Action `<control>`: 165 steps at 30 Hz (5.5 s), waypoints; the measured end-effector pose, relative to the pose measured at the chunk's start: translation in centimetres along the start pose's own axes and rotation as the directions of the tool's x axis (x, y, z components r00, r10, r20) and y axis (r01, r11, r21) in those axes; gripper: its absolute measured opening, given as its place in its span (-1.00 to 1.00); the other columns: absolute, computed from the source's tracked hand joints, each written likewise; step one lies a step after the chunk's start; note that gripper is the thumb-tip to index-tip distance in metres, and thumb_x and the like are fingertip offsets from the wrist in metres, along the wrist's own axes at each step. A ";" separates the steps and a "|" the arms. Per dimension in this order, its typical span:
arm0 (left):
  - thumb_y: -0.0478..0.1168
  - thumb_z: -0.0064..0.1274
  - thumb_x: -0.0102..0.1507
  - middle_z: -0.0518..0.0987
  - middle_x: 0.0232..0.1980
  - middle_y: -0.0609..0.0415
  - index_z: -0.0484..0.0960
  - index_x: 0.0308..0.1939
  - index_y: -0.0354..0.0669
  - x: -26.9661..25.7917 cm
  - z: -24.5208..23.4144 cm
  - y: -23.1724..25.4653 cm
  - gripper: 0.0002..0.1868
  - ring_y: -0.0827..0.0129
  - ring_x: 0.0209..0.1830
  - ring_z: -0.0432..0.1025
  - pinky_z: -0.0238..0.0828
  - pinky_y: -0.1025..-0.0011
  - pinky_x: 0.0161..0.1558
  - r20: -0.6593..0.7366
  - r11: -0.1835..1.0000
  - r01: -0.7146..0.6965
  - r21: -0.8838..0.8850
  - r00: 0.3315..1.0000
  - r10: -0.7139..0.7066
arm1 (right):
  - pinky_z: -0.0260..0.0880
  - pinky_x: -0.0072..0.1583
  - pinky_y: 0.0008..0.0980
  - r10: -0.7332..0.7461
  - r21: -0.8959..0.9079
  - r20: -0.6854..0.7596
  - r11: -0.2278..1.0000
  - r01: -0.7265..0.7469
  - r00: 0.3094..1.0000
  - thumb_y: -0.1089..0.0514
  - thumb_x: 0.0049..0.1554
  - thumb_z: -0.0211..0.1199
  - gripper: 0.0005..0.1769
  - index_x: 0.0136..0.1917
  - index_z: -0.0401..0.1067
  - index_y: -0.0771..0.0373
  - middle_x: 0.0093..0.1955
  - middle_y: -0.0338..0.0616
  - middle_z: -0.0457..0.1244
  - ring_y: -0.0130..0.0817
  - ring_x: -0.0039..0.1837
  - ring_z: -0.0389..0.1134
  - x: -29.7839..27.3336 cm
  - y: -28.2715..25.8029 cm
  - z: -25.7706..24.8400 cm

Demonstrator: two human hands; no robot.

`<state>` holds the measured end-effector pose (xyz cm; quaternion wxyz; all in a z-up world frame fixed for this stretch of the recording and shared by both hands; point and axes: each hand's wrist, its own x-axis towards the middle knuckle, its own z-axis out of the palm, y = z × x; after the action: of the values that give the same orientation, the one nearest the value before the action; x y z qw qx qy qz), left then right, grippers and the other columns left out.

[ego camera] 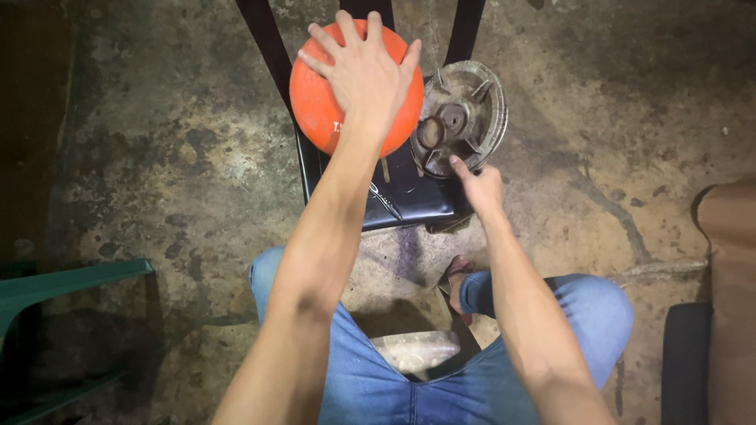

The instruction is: The person wipes an orange gas cylinder with a striped cloth, rotating it to clean multiple sides. Then the person uses a wrench to tighten the valve nut on the cylinder top.

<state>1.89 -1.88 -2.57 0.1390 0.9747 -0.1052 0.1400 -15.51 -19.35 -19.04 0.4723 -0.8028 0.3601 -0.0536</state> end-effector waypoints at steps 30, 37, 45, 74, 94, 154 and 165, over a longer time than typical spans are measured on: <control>0.17 -0.04 0.38 0.23 0.55 -0.02 0.52 0.39 0.19 1.7 0.7 -7.4 -0.47 -0.08 0.58 0.00 -0.22 -0.12 0.53 0.060 0.867 -0.272 -0.418 0.944 0.325 | 0.41 0.32 -0.35 -0.218 0.339 0.238 0.932 0.129 0.947 -0.30 0.04 0.36 -0.13 0.40 0.43 0.36 0.27 0.04 0.42 -0.28 0.27 0.44 -1.3 -17.2 2.2; 0.21 0.10 0.30 0.22 0.54 -0.08 0.58 0.33 0.19 -1.1 0.0 -8.7 -0.44 -0.17 0.54 0.01 0.04 -0.15 0.39 -0.039 0.848 -0.214 -0.484 0.974 0.224 | 0.32 0.35 -0.40 -0.220 0.319 0.242 0.938 0.137 0.945 -0.27 0.11 0.39 -0.18 0.41 0.37 0.34 0.30 -0.04 0.38 -0.38 0.32 0.39 0.7 -16.0 2.1; 0.08 0.26 0.30 0.34 0.44 -0.12 0.65 0.23 -0.03 -2.3 1.0 -8.7 -0.51 -0.07 0.46 0.19 0.24 0.06 0.39 -0.299 0.782 -0.290 -0.552 0.944 0.139 | 0.14 0.45 -0.37 -0.229 0.383 0.274 0.917 0.112 0.934 -0.29 0.11 0.35 -0.16 0.45 0.33 0.29 0.39 -0.08 0.31 -0.36 0.44 0.27 0.6 -16.2 2.1; -0.16 0.22 0.05 0.64 -0.07 -0.18 0.67 -0.16 -0.24 -18.4 11.3 -10.0 -0.67 -0.07 -0.10 0.58 0.54 0.07 -0.07 0.352 0.988 -0.045 -0.146 0.931 0.094 | 0.15 0.45 -0.38 -0.207 0.332 0.247 0.936 0.118 0.947 -0.37 0.09 0.31 -0.12 0.45 0.35 0.25 0.41 -0.06 0.31 -0.36 0.46 0.27 0.9 -15.6 2.1; -0.15 0.13 0.24 0.62 -0.07 -0.30 0.59 -0.10 -0.33 -8.1 15.7 -18.8 -0.71 -0.21 -0.08 0.55 0.49 0.01 -0.01 0.155 0.910 0.347 -0.225 0.935 -0.318 | 0.19 0.42 -0.37 -0.202 0.257 0.210 0.955 0.145 0.957 -0.37 0.11 0.26 -0.14 0.45 0.35 0.25 0.36 -0.07 0.34 -0.37 0.41 0.30 0.0 -16.3 1.9; 0.11 -0.04 0.33 0.61 0.22 -0.01 0.59 0.20 -0.27 -12.1 3.6 -12.8 -0.43 0.29 0.20 0.47 0.31 0.34 0.28 0.501 -0.477 0.400 -0.782 0.859 -0.102 | 0.23 0.38 -0.29 -0.169 0.486 0.151 0.871 0.076 0.974 -0.42 0.20 0.03 -0.10 0.29 0.43 0.51 0.30 0.06 0.36 -0.28 0.34 0.31 -9.0 -10.7 1.5; 0.09 -0.01 0.30 0.60 0.23 -0.01 0.56 0.23 -0.26 -14.1 2.7 -13.8 -0.43 0.31 0.23 0.45 0.28 0.36 0.29 0.482 -0.312 0.416 -0.854 0.859 -0.173 | 0.20 0.41 -0.27 -0.090 0.432 0.218 0.902 -0.014 0.972 -0.50 0.16 0.03 0.02 0.29 0.41 0.57 0.36 0.16 0.32 -0.22 0.40 0.29 -11.0 -10.5 1.0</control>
<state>-7.34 12.60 -12.62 0.8577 0.4973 0.0674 -0.1118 -17.65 -8.64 -8.44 0.6757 -0.6861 0.2656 -0.0467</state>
